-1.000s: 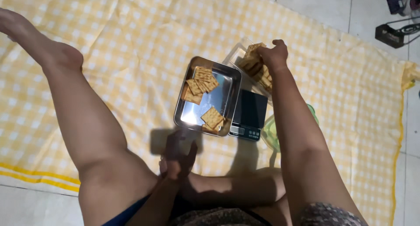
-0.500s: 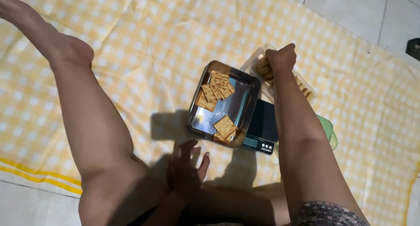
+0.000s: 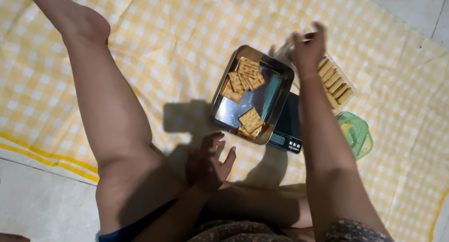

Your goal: The person spreads a yellow filling onto crackers with a small knife and sandwiches them together, placing the prepared crackers onto a digital scale and into a metal tray.

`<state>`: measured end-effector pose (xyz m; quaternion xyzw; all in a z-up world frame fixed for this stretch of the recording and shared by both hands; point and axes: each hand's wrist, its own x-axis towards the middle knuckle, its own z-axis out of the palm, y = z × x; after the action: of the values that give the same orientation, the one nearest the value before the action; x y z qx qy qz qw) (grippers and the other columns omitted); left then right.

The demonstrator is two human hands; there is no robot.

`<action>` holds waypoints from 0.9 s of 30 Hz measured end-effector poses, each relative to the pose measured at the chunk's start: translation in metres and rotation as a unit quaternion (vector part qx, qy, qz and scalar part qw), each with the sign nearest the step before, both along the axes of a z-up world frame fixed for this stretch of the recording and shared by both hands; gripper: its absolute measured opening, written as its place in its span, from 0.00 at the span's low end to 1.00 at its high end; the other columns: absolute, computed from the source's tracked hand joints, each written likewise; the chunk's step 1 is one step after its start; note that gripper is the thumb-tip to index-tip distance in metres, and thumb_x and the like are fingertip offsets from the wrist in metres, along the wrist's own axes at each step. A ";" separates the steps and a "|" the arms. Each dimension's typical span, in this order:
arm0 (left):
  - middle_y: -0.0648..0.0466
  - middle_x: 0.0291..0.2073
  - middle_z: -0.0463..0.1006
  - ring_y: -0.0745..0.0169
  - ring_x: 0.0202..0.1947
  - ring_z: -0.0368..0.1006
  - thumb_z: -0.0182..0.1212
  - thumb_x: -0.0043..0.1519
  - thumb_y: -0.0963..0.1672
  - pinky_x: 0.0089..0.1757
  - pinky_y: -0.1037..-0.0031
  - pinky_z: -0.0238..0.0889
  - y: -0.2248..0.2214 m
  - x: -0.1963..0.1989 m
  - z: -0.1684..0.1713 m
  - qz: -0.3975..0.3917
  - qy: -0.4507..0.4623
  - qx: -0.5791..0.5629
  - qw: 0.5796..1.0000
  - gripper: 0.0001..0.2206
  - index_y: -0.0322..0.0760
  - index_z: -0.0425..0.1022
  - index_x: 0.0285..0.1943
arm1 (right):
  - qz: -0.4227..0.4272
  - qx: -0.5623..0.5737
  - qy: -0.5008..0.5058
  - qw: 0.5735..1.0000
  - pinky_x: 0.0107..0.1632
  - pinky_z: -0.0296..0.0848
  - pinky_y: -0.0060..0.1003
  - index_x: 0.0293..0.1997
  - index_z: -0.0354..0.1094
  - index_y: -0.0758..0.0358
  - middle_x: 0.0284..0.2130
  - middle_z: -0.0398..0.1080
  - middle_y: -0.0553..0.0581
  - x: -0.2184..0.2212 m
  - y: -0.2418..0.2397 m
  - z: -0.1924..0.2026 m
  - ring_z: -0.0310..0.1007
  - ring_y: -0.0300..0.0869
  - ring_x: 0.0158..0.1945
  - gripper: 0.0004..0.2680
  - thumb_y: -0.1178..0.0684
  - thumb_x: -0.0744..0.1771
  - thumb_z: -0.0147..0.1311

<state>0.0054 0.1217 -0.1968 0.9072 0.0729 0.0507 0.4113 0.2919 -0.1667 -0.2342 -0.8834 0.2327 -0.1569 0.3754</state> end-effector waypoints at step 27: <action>0.46 0.41 0.83 0.60 0.41 0.78 0.70 0.63 0.46 0.46 0.69 0.71 -0.051 0.049 -0.022 -0.028 0.053 -0.452 0.890 0.16 0.34 0.77 0.55 | 0.094 0.790 0.055 0.603 0.60 0.73 0.57 0.54 0.72 0.63 0.51 0.74 0.72 -0.227 0.042 0.029 0.77 0.63 0.53 0.13 0.48 0.67 0.55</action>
<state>0.0548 0.0712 -0.2190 0.6261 0.0844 -0.0478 0.7737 0.0647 -0.1243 -0.2051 -0.2664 0.2017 0.1728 0.9265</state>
